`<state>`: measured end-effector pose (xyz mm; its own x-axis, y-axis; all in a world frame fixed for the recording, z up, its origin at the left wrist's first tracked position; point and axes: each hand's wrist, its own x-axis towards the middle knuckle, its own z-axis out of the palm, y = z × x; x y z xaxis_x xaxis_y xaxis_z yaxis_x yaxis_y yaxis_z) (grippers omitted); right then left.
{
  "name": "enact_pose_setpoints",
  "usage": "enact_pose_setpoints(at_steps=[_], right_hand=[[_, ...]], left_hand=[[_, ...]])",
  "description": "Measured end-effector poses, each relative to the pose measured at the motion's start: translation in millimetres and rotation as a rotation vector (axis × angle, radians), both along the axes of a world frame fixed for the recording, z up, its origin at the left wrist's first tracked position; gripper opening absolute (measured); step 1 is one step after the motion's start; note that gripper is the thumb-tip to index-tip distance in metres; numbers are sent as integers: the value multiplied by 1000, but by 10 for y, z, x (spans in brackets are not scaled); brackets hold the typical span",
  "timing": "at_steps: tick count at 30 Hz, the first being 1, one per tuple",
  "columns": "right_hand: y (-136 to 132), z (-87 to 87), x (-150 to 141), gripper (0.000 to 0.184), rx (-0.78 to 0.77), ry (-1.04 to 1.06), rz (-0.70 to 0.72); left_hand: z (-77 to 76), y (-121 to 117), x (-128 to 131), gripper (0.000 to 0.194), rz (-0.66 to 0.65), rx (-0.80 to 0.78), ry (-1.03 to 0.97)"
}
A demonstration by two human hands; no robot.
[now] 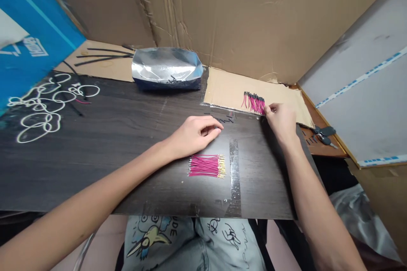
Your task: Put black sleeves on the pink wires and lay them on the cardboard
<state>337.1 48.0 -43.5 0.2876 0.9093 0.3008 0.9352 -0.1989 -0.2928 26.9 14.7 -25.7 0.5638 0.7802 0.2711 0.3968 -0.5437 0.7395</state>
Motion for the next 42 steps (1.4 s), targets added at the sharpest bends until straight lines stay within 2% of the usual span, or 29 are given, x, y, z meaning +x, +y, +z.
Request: enact_pose_setpoints(at_steps=[2,4,7,10,14,20,27,30,36,42], right_hand=[[-12,13,-21,28,76,4,18],[-39,29,-86,25,169,51,102],[-121,49,-285,21,236,183,399],[-226,46,-543,20,146,225,698],[-315,1,-776,19,11,218,853],[-319,-80,-827,19,44,254,816],[-406,-46,-949,19,19,190,817],[-463,-50,-1044,19,-3,140,769],[-508,-110,-1237,28,-27,49,579],[-496,-108,-1281,16,-50,7,606]], left_hand=[[71,32,-68,21,-158,57,105],[157,56,-135,20,-269,22,259],[260,60,-193,26,-333,-61,456],[303,33,-192,35,-349,-104,544],[305,-30,-138,37,-369,-140,582],[274,-98,-85,20,-408,-158,564],[245,-54,-97,11,-413,-141,542],[257,-33,-114,11,-380,-131,573],[259,-7,-145,13,-357,-131,581],[272,20,-146,14,-396,-214,520]])
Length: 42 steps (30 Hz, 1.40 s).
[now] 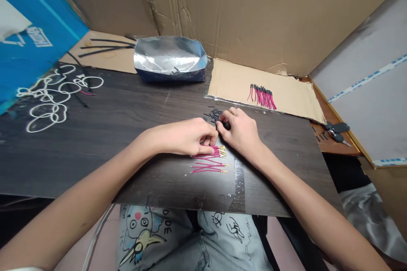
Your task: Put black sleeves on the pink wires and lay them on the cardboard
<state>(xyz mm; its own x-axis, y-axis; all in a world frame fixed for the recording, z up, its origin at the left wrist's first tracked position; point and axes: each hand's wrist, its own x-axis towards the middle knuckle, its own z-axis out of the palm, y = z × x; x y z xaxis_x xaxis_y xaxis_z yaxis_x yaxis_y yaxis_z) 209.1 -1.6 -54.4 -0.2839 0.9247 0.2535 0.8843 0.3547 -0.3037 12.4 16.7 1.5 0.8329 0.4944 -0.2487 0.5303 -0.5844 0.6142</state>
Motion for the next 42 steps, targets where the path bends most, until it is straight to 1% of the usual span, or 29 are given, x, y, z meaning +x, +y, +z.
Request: enact_pose_setpoints(at_steps=[4,6,9,13,17,22,27,30,35,42], right_hand=[[31,-7,30,18,5,-26,66],[53,-20,55,19,3,2,91],[92,-35,112,20,-31,107,116],[154,-47,208,18,-69,282,163],[212,-56,281,19,-105,463,213],[221,-44,314,23,-175,579,236],[217,-39,344,24,-241,635,276],[229,-44,357,23,-280,702,299],[231,-37,344,25,-342,754,303],[205,-30,338,26,-357,719,308]], left_hand=[[0,-4,2,14,6,-3,-46],[-4,-8,3,14,14,10,-58],[-10,-8,7,13,17,7,-68],[-29,11,-2,13,18,-34,-87],[-42,57,-41,20,57,-102,-98],[-24,152,-92,28,139,-186,-148],[-61,258,-137,32,230,-202,-242],[-106,306,-161,30,274,-201,-279],[-148,323,-161,28,290,-246,-318],[-142,306,-147,25,330,-271,-367]])
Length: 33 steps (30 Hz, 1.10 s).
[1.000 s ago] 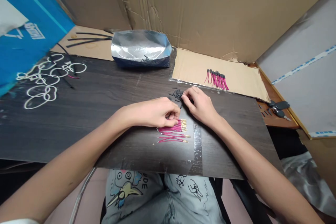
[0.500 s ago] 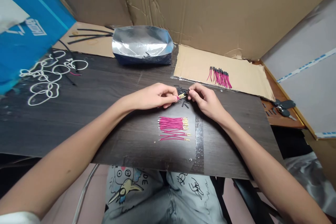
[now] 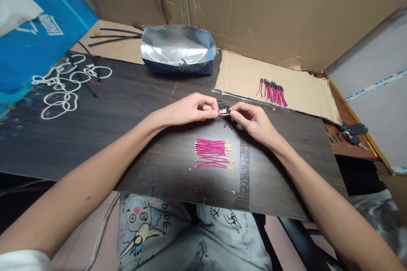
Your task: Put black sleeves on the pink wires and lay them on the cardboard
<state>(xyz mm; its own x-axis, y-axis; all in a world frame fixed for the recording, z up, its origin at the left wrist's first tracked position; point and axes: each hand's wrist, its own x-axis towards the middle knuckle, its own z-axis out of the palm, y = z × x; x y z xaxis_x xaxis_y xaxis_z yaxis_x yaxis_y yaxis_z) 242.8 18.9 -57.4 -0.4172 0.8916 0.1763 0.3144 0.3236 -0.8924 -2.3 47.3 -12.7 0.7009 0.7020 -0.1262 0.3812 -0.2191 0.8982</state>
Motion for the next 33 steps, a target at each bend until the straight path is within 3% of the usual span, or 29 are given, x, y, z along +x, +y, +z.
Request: enact_pose_setpoints(at_steps=[10,20,33], right_hand=[[-48,56,-43,23,163,-144,-21],[-56,1,-35,20,185,-98,-84],[-78,-11,-55,21,183,-75,-156]], left_hand=[[-20,29,-5,26,-1,59,24],[-85,48,-4,24,-1,81,54],[-59,37,2,26,17,35,22]])
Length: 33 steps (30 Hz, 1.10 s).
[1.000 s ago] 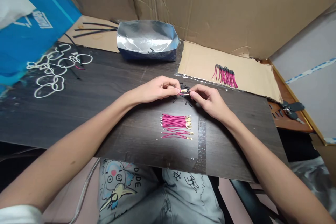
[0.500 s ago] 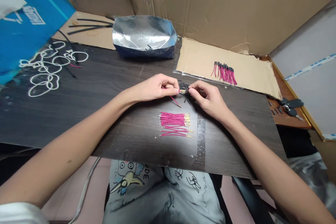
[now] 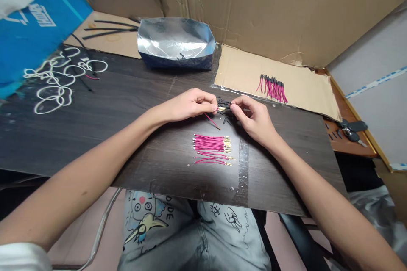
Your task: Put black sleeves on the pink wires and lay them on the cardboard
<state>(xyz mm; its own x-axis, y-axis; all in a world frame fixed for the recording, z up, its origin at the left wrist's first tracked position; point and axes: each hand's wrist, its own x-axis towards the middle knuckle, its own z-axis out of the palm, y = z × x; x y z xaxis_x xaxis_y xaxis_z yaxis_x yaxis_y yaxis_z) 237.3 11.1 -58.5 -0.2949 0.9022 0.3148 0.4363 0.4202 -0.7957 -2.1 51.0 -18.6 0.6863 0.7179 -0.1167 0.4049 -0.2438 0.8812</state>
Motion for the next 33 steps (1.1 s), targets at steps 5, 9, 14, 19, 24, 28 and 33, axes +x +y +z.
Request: enact_pose_setpoints(at_steps=[5,9,14,19,24,28,33], right_hand=[[2,-17,3,19,3,9,25],[8,-24,8,17,6,10,33],[12,-19,13,18,0,31,28],[11,-19,11,21,-13,41,22],[12,-24,11,20,-26,58,12],[13,-25,16,19,-30,67,5],[8,-27,17,19,-27,81,3]], left_hand=[[-11,-1,3,29,10,8,-9],[-12,-1,10,29,6,37,-3],[-23,4,16,32,5,61,12],[-40,15,25,39,25,97,43],[-12,0,45,35,11,112,11],[-12,-10,42,29,25,76,2],[-25,-17,34,24,26,67,-7]])
